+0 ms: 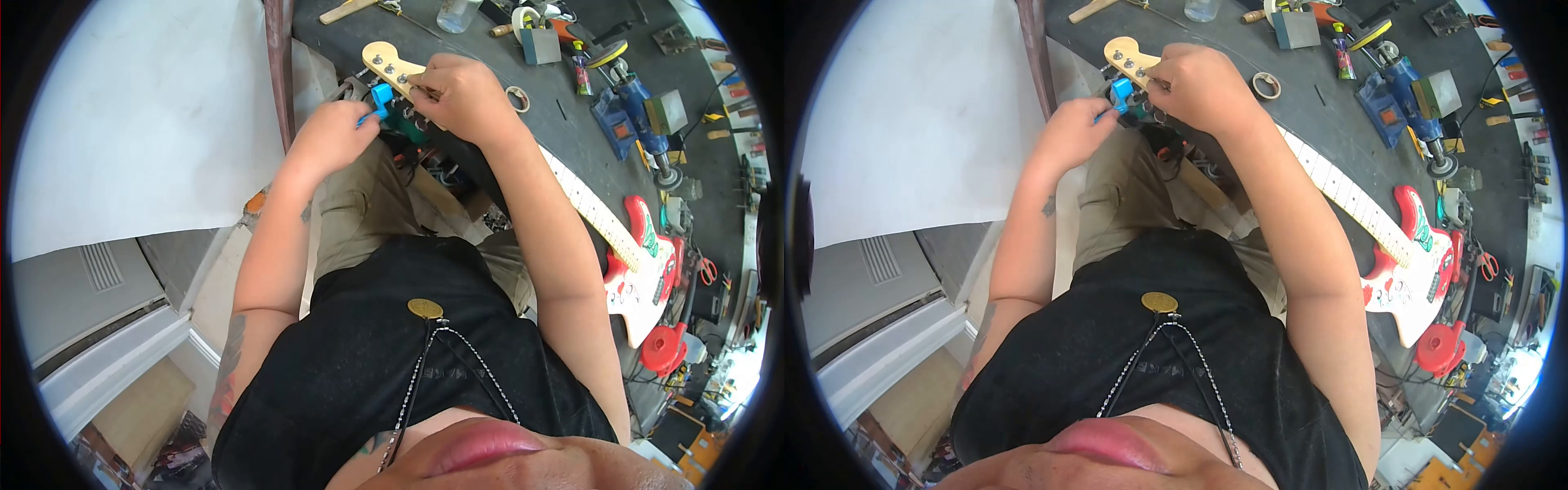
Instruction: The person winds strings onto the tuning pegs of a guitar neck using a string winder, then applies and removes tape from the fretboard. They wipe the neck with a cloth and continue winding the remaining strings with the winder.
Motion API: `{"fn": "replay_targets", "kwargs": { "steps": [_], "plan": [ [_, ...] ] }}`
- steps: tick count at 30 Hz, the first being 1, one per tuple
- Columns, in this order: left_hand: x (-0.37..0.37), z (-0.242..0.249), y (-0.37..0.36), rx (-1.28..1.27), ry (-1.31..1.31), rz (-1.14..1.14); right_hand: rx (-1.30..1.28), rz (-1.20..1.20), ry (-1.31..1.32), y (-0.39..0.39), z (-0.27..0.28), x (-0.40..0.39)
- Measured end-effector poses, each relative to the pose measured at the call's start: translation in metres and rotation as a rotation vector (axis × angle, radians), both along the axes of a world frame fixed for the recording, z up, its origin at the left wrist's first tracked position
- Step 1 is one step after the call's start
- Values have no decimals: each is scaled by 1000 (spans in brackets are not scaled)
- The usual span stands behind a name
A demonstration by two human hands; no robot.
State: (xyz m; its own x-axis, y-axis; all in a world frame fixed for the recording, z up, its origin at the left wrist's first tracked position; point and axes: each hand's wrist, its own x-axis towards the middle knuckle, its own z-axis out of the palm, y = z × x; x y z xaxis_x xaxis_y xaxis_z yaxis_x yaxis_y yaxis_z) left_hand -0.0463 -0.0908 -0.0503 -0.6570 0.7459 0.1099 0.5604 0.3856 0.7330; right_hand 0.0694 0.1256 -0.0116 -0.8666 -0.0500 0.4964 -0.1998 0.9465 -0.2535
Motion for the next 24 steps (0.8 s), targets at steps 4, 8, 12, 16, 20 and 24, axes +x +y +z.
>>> {"fn": "replay_targets", "kwargs": {
  "steps": [4,8,12,16,20,24],
  "plan": [
    [2,3,1,59,-70,99,8,-12,-20,-1,-1,0],
    [4,8,-3,-129,51,-87,41,-20,5,0,-2,-1],
    [-2,-1,2,95,-36,204,54,-39,-33,-2,-1,1],
    [13,-4,3,-148,208,97,43,-25,3,-2,-1,3],
    [24,11,0,-98,87,22,58,-25,1,-3,1,3],
    [25,5,4,-191,155,98,20,-79,-7,-4,-3,8]
  ]
}}
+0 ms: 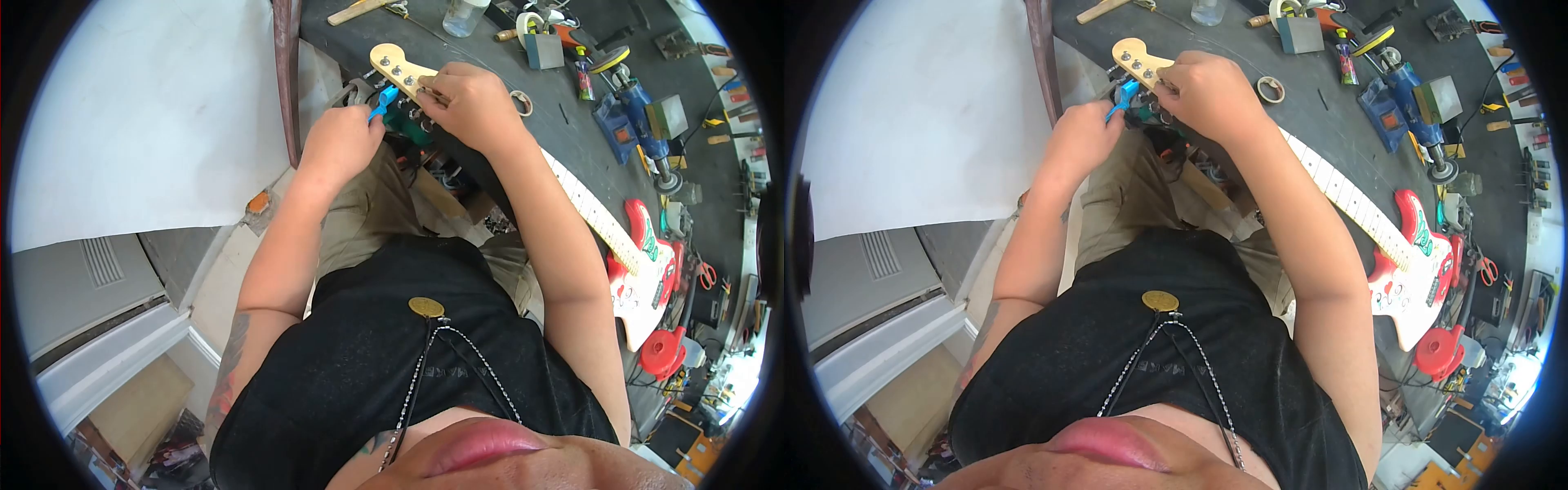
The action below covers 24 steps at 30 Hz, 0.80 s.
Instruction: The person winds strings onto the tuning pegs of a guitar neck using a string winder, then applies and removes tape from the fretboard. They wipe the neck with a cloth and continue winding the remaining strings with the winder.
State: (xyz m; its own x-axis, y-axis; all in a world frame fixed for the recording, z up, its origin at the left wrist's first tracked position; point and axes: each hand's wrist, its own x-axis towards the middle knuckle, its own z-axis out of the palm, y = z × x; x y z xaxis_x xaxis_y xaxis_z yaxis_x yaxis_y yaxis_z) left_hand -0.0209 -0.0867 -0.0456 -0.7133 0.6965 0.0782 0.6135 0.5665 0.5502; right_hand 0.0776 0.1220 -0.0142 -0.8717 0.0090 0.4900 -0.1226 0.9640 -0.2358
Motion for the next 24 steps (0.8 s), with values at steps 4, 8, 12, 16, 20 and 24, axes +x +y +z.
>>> {"fn": "replay_targets", "kwargs": {
  "steps": [4,8,12,16,20,24],
  "plan": [
    [-8,-6,-5,15,44,-112,-56,20,43,-3,7,2],
    [-31,-19,-4,462,-444,2,-87,35,5,-1,13,2],
    [-26,-33,1,321,-300,87,-128,-24,-146,7,23,19],
    [-14,-20,2,129,-214,42,-159,-69,-270,13,40,48],
    [-23,-11,-5,197,-414,-130,-136,-133,-301,20,41,73],
    [-44,-14,-19,606,-1161,-200,-150,-197,-148,20,22,84]
  ]
}}
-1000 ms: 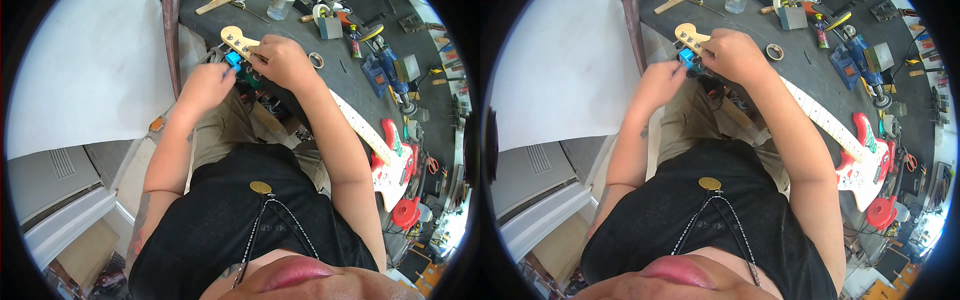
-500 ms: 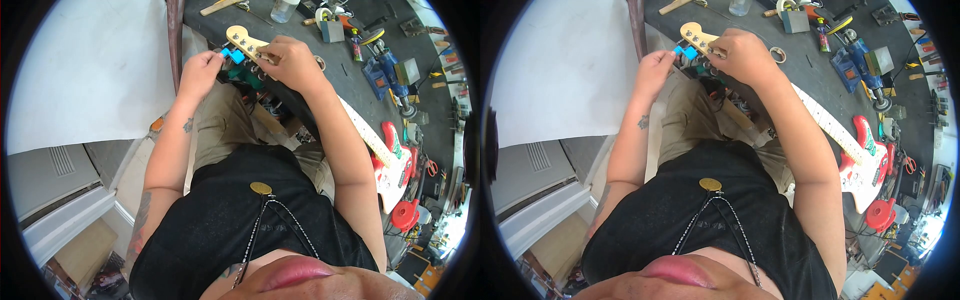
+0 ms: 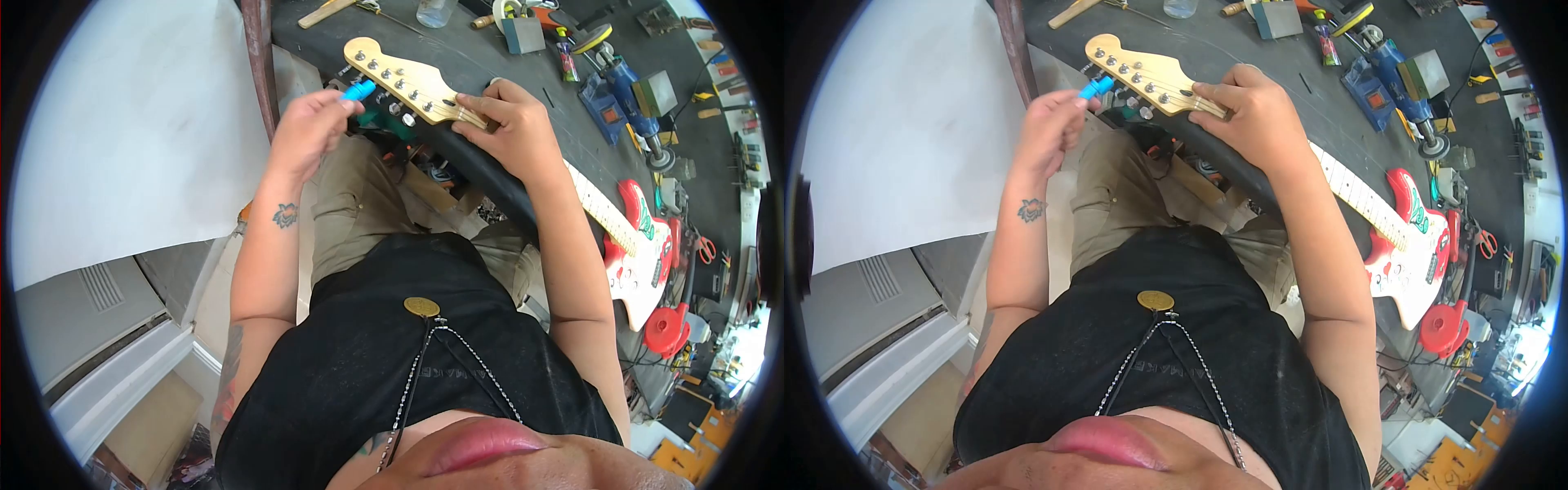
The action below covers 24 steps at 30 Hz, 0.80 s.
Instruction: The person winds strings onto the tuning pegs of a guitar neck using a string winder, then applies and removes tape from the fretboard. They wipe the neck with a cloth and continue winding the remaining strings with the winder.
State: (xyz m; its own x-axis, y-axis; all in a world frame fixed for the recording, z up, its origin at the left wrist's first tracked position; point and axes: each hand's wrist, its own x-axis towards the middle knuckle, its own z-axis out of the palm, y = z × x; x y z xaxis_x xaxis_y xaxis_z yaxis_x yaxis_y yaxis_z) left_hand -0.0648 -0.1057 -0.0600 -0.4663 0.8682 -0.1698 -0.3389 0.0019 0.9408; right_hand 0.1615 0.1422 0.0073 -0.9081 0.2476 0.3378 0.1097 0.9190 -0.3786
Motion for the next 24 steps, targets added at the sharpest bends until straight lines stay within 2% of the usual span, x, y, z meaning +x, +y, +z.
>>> {"fn": "replay_targets", "kwargs": {
  "steps": [1,3,4,5,7,8,11,12,13,15,16,19,20,23,24],
  "plan": [
    [2,-7,5,-4,-4,-6,66,-3,64,-2,-3,0],
    [10,-20,18,-67,322,369,107,-29,69,-8,-2,2],
    [17,-15,21,-258,604,452,153,-49,78,-10,-1,4],
    [20,-15,20,-257,605,450,153,-52,79,-11,-1,6],
    [23,-14,19,-501,814,166,198,-74,96,-11,-3,8],
    [23,-13,18,-501,814,167,198,-73,96,-10,-5,8],
    [24,-4,11,-193,648,117,164,-41,138,-7,-9,9],
    [20,1,8,-181,492,162,149,-32,155,-6,-8,9],
    [17,-1,10,-183,491,161,135,-25,172,-5,-8,9],
    [13,-7,16,-258,495,374,149,-8,168,-3,-10,9],
    [14,-10,16,-257,497,371,165,11,166,-1,-11,10],
    [15,-20,15,-319,789,0,160,-20,154,-5,-9,9],
    [15,-20,15,-318,787,-1,161,-21,152,-5,-8,9],
    [14,-9,16,-152,350,324,185,-3,150,-4,-7,9],
    [20,-3,21,-306,641,410,169,-5,135,-3,-8,9]
  ]
}}
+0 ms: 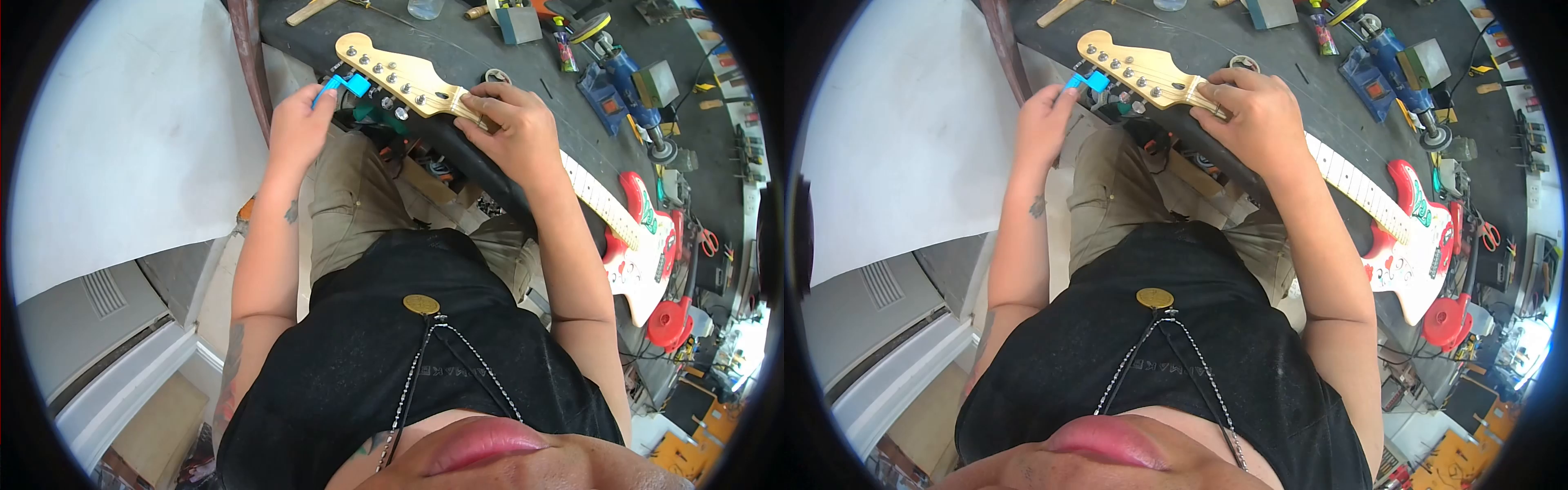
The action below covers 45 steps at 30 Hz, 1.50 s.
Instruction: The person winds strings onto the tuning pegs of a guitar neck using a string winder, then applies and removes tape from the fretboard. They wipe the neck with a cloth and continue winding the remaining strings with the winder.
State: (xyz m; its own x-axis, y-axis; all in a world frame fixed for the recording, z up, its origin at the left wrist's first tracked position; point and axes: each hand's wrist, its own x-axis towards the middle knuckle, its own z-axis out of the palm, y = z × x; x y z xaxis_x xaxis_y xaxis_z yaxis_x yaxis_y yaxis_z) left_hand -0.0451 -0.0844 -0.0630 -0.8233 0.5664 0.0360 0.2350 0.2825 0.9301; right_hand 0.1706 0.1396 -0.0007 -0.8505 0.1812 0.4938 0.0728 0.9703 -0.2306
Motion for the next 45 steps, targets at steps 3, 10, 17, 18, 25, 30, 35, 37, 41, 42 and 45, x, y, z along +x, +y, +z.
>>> {"fn": "replay_targets", "kwargs": {
  "steps": [3,10,17,18,25,30,35,37,41,42,45],
  "plan": [
    [-9,-7,-1,-344,296,-373,-15,-5,-25,1,0,0],
    [-13,-10,0,-92,18,-115,146,-92,-201,-14,25,6],
    [3,-6,-2,-80,-88,-362,237,-127,-242,-20,28,6],
    [3,-5,-3,-78,-90,-360,189,-120,-221,-20,27,7],
    [-8,-21,5,108,-16,-8,115,-126,-137,-25,15,10],
    [3,-8,6,-211,147,13,81,-149,-50,-25,0,16],
    [4,-15,5,-248,171,-143,75,-147,12,-25,-4,20],
    [6,-13,2,-148,181,-205,88,-153,-11,-24,0,19],
    [10,-8,-2,47,-117,-277,92,-150,-38,-23,1,18],
    [10,-8,-2,133,-229,-273,91,-149,-33,-23,0,18],
    [13,-5,-1,280,-369,-232,94,-150,-18,-23,-3,18]
  ]
}}
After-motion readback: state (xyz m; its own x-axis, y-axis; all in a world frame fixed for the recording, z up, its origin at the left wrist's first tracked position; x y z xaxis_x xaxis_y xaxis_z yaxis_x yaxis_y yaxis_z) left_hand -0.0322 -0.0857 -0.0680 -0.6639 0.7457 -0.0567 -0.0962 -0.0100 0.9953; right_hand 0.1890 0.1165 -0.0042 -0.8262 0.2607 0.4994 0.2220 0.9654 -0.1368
